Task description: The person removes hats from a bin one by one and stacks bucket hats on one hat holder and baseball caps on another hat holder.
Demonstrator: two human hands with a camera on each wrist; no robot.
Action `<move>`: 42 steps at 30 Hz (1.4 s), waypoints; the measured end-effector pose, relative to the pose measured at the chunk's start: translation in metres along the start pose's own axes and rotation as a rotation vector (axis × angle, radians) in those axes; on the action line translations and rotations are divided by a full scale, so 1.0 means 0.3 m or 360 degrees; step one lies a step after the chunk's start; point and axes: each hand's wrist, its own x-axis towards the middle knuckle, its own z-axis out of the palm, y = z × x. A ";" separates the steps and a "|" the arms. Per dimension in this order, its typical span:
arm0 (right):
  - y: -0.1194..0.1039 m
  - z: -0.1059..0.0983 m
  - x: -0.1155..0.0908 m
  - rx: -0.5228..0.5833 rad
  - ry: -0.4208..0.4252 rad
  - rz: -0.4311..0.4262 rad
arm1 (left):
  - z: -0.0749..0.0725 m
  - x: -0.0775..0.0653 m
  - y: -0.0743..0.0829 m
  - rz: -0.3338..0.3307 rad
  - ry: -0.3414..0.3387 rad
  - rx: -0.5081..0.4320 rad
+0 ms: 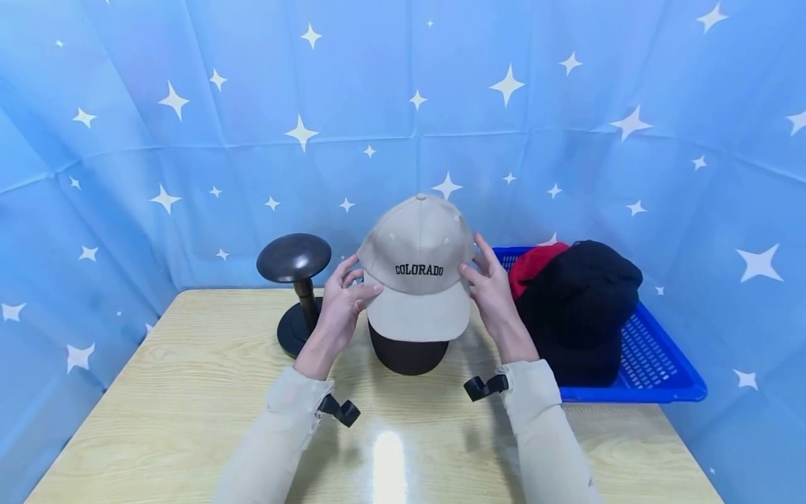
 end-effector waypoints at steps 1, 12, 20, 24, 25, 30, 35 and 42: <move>0.006 0.003 -0.006 -0.0002 0.0012 0.0001 | -0.002 -0.006 -0.002 -0.0008 0.0005 0.0005; 0.070 0.041 -0.039 0.0109 0.0217 -0.0041 | -0.044 -0.060 -0.038 -0.0041 0.0118 0.0221; 0.114 -0.009 -0.074 -0.0151 0.0046 0.0022 | -0.068 -0.053 -0.096 -0.0074 0.0095 0.0146; 0.135 -0.032 -0.078 -0.0169 -0.0048 0.0080 | -0.072 -0.046 -0.111 -0.0100 0.0100 0.0159; 0.139 -0.036 -0.076 -0.0191 -0.0051 0.0084 | -0.072 -0.044 -0.113 -0.0110 0.0097 0.0161; 0.144 -0.051 -0.074 -0.0341 -0.0085 0.0063 | -0.073 -0.040 -0.112 -0.0149 0.0069 0.0183; 0.146 -0.047 -0.083 -0.0448 -0.0105 0.0093 | -0.087 -0.034 -0.113 -0.0196 0.0025 0.0206; 0.166 -0.027 -0.090 -0.0515 -0.0121 0.0080 | -0.127 -0.032 -0.116 -0.0227 -0.0136 0.0351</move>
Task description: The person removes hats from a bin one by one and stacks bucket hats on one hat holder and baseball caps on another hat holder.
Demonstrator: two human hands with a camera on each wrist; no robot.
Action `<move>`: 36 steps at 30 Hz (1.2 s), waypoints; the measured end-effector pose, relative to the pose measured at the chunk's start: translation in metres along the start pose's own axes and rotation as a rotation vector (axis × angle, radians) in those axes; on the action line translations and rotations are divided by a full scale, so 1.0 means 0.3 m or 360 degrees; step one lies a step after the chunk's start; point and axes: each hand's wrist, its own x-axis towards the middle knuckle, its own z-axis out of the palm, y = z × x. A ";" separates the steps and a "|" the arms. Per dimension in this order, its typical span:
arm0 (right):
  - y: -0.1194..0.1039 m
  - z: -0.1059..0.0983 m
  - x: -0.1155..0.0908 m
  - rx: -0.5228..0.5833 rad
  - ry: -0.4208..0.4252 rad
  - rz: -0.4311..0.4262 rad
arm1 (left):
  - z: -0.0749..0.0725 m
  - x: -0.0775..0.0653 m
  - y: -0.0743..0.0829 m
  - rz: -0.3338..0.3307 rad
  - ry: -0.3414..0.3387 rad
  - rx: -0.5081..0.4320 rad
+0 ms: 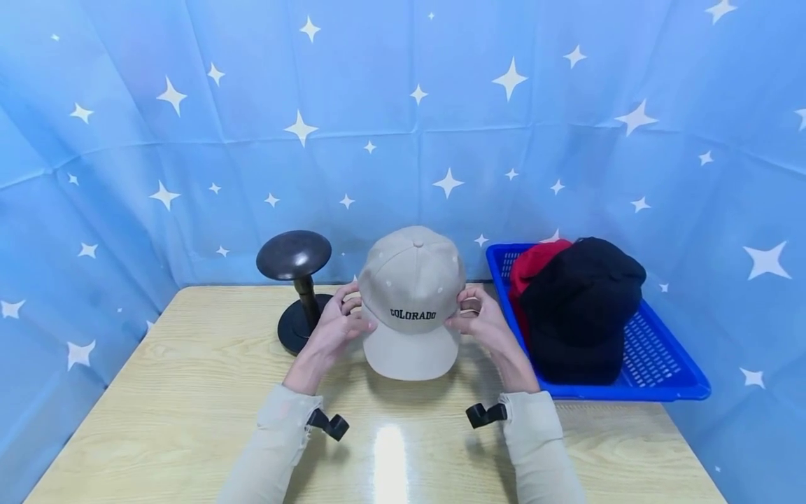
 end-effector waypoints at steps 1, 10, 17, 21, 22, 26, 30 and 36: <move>0.001 0.003 0.000 -0.0008 0.0006 -0.0008 | -0.005 0.000 0.000 0.0001 -0.0018 0.0020; 0.011 0.035 0.011 -0.0138 0.0151 0.0011 | -0.027 0.009 -0.032 0.0143 -0.0039 0.0238; 0.032 0.062 0.027 -0.0375 0.0310 -0.0088 | -0.019 0.017 -0.059 0.0227 0.0022 0.0394; 0.052 0.072 0.034 -0.0571 0.0389 -0.0128 | -0.014 0.026 -0.077 0.0248 0.0057 0.0478; 0.053 0.075 0.035 -0.0611 0.0401 -0.0124 | -0.014 0.028 -0.081 0.0249 0.0063 0.0493; 0.050 0.082 0.035 -0.0702 0.0418 -0.0087 | -0.012 0.036 -0.093 0.0259 0.0114 0.0516; 0.040 0.084 0.032 -0.0697 0.0406 -0.0046 | -0.005 0.035 -0.090 0.0217 0.0150 0.0517; 0.030 0.085 0.026 -0.0622 0.0373 -0.0009 | 0.000 0.031 -0.078 0.0150 0.0170 0.0544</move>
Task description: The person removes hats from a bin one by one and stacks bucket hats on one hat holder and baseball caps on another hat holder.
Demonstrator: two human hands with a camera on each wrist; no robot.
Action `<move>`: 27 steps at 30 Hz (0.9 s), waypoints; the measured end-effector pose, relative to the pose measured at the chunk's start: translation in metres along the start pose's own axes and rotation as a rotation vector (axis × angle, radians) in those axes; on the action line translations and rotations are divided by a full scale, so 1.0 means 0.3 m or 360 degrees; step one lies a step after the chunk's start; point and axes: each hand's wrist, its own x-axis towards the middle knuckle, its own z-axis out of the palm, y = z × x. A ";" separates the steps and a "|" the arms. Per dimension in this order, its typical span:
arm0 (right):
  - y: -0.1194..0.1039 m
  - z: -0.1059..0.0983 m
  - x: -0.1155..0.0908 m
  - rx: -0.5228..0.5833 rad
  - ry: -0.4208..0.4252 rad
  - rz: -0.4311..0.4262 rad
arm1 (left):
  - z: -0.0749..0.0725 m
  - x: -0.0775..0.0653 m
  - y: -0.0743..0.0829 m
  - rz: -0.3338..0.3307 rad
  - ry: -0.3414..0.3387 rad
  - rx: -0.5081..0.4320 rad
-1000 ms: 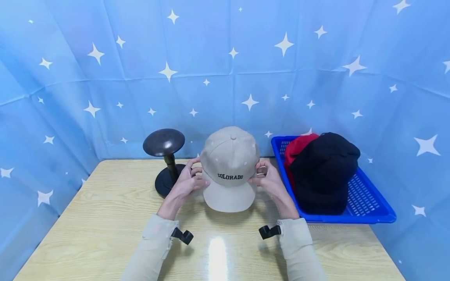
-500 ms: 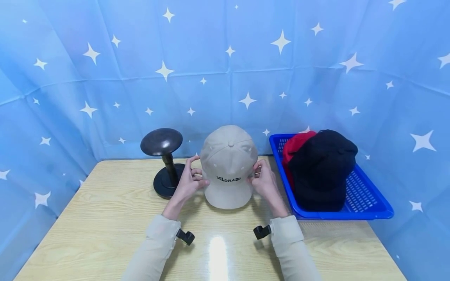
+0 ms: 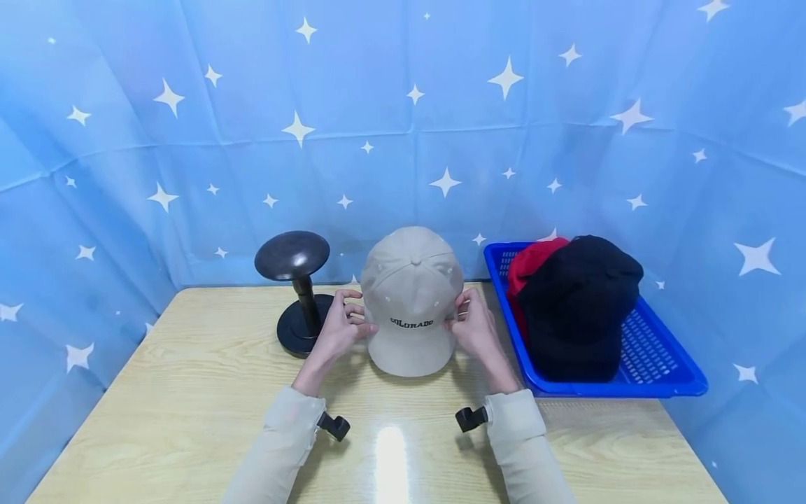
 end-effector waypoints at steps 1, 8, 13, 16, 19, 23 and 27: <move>-0.001 0.000 0.001 0.0003 0.0004 0.0001 | -0.001 0.001 0.002 0.0004 -0.0006 0.0003; 0.003 -0.008 -0.009 0.0013 -0.0020 -0.0008 | 0.001 -0.001 0.005 -0.0018 -0.0007 0.0002; 0.005 -0.019 -0.016 0.0013 -0.0031 -0.0017 | 0.007 -0.005 0.008 -0.0015 0.0008 0.0013; 0.004 -0.022 -0.015 0.0025 -0.0046 -0.0025 | 0.007 -0.009 0.009 -0.0008 0.0027 0.0021; 0.003 -0.021 -0.015 0.0058 -0.0070 -0.0015 | 0.006 -0.013 0.008 -0.0026 0.0034 0.0024; 0.001 -0.019 -0.014 0.0132 -0.0084 -0.0002 | 0.005 -0.018 0.013 -0.0022 0.0066 0.0011; 0.003 -0.023 -0.019 0.0167 -0.0104 0.0039 | 0.008 -0.021 0.018 -0.0027 0.0074 0.0004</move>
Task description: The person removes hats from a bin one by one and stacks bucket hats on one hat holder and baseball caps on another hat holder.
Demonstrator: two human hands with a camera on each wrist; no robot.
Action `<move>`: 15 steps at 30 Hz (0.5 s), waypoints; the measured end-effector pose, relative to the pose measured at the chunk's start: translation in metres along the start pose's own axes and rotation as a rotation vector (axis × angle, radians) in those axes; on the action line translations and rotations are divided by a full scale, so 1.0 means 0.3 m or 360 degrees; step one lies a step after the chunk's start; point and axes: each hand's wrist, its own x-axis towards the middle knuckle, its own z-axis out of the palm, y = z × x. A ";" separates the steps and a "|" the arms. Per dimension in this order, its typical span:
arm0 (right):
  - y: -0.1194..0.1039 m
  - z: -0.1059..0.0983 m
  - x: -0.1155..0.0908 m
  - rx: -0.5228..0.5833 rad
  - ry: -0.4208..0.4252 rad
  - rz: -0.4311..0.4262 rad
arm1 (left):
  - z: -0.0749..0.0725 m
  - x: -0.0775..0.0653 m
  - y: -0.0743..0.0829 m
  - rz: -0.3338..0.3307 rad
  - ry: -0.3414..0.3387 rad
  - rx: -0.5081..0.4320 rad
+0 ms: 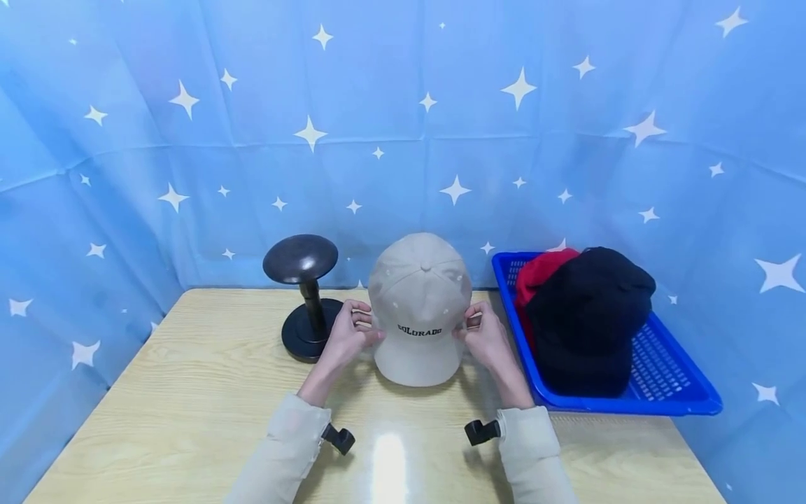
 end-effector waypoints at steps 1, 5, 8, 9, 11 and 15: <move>0.000 -0.002 -0.003 0.0001 -0.0006 0.0010 | 0.000 -0.003 0.001 -0.0003 0.0000 0.0006; -0.003 -0.009 -0.010 0.0025 -0.0031 0.0034 | -0.003 -0.010 0.010 0.0002 0.0000 0.0044; -0.011 -0.017 -0.017 0.0052 -0.0056 0.0067 | -0.009 -0.015 0.017 0.0008 0.0001 0.0125; -0.016 -0.021 -0.021 0.0052 -0.0066 0.0072 | -0.013 -0.017 0.019 0.0012 0.0015 0.0181; -0.032 -0.032 -0.027 0.0064 -0.0077 0.0076 | -0.021 -0.021 0.028 0.0038 0.0065 0.0309; -0.080 -0.075 -0.039 0.0116 -0.0003 -0.0016 | -0.037 -0.030 0.058 0.0209 0.0172 0.0380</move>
